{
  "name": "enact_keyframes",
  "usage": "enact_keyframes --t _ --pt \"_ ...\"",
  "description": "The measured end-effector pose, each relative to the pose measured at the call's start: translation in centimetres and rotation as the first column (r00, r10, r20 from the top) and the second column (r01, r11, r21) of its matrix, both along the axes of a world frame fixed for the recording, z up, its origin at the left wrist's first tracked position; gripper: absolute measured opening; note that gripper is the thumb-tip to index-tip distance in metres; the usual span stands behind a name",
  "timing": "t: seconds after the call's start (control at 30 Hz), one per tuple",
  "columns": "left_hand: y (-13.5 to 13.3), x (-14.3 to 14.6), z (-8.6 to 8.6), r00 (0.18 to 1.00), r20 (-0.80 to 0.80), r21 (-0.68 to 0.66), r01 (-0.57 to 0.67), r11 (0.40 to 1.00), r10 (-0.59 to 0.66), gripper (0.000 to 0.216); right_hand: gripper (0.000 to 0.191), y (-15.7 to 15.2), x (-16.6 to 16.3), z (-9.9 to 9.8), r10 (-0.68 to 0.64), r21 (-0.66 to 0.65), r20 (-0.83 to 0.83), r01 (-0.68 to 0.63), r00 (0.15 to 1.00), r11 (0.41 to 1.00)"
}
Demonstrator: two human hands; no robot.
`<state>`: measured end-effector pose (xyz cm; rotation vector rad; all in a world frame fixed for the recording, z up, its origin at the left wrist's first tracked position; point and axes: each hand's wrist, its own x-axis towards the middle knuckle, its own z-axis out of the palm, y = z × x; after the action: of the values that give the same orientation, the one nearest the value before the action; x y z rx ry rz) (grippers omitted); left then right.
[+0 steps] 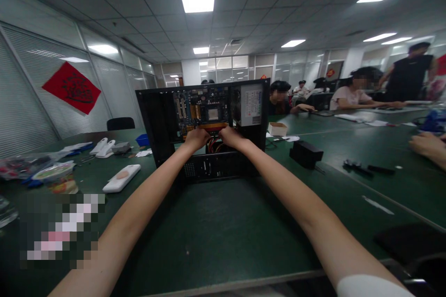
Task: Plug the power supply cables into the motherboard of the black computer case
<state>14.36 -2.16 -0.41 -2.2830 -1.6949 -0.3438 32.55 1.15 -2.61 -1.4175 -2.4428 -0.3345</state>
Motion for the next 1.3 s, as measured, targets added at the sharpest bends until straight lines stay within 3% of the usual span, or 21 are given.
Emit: enact_keyframes --t 1.3 --pt "1.7 -1.1 -0.6 0.996 0.09 0.01 0.026 1.0 -0.026 0.032 0.033 -0.2 0.0 0.2 0.002 -0.029 -0.014 -0.003 1.0 1.0"
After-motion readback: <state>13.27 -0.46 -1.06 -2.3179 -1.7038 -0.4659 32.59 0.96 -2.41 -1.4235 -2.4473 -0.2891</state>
